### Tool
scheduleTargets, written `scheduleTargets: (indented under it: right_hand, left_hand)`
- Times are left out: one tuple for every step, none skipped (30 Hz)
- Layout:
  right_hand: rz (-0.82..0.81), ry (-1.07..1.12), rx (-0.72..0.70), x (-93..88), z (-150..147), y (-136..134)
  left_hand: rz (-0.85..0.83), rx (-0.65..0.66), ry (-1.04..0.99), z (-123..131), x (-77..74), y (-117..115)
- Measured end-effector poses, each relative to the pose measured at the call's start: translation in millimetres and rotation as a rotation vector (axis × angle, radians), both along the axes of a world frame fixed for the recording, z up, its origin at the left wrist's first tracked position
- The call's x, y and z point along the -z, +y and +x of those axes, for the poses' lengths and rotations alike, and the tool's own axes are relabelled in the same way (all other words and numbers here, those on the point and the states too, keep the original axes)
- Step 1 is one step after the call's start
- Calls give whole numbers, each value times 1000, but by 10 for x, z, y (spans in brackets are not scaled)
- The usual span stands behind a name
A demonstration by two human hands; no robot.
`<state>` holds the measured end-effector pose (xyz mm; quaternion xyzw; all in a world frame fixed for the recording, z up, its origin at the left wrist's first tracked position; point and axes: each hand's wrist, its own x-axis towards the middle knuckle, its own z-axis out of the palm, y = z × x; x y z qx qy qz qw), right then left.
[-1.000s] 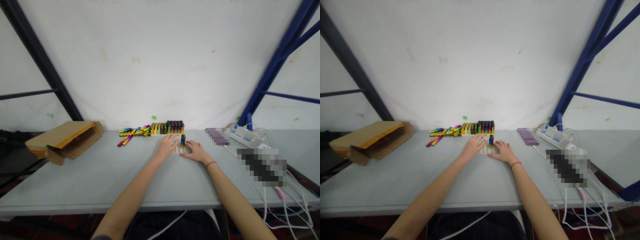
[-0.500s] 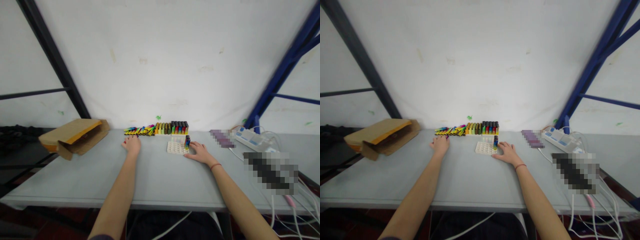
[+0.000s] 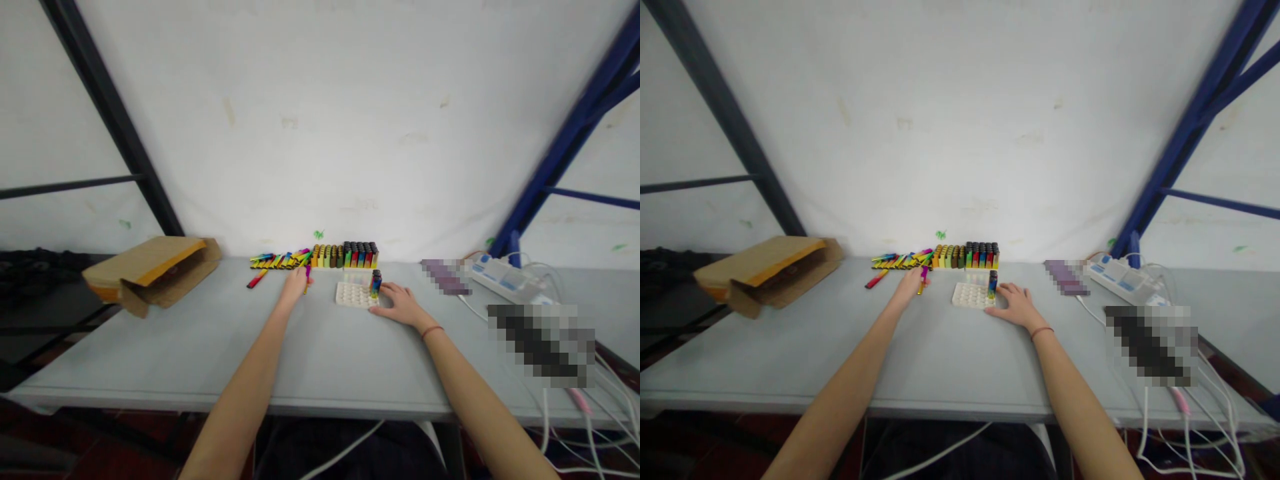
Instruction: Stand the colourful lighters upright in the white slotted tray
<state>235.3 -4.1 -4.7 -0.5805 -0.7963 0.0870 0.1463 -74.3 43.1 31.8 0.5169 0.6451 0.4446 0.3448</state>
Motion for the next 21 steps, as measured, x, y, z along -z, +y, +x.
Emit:
scheduleTargets:
  right_hand:
    - [2, -2, -2, 2, 2, 1]
    - [4, -3, -3, 4, 4, 2]
    - [7, -3, -5, 6, 5, 3]
    - [10, -3, -6, 8, 6, 3]
    - [14, -2, -8, 10, 6, 3]
    - [17, -2, -8, 11, 5, 3]
    - [20, -1, -7, 12, 4, 3]
    - [22, -1, -6, 11, 3, 2]
    - [22, 0, -5, 10, 1, 2]
    - [21, 0, -4, 9, -1, 1]
    - [19, 1, -3, 6, -2, 0]
    - [15, 3, -3, 4, -3, -1]
    - [12, 4, -3, 2, -4, -1]
    - [10, 4, -3, 1, -4, -1]
    - [10, 4, -2, 0, -4, -2]
    - [11, 3, -2, -1, -5, -2]
    - [12, 1, -2, -1, -5, -1]
    - [13, -1, -3, -2, -6, -1]
    - [14, -2, -4, -2, -6, -1]
    - [15, -4, -5, -3, -7, -1]
    - [16, -6, -6, -4, -7, -1]
  left_hand:
    - [-8, 3, -128, 77, -1, -23]
    - [-17, 4, -240, 146, 2, -48]
    - [-23, 9, -330, 208, 4, -72]
    - [-27, 19, -401, 260, 6, -96]
    - [-35, 35, -455, 304, 6, -117]
    - [-44, 55, -500, 340, 4, -136]
    - [-53, 76, -540, 369, 1, -152]
    - [-61, 95, -577, 392, -2, -165]
    - [-66, 108, -614, 409, -5, -176]
    - [-65, 117, -650, 423, -7, -185]
    - [-58, 122, -686, 434, -7, -193]
    - [-50, 124, -717, 443, -7, -202]
    - [-43, 128, -742, 449, -6, -210]
    - [-41, 135, -762, 454, -5, -219]
    - [-45, 145, -777, 458, -4, -227]
    - [-56, 156, -787, 461, -3, -234]
    - [-73, 165, -794, 464, -1, -240]
    - [-93, 173, -798, 466, 3, -242]
    - [-114, 176, -799, 468, 9, -242]
    - [-136, 173, -793, 470, 18, -238]
    - [-153, 166, -785, 472, 30, -233]
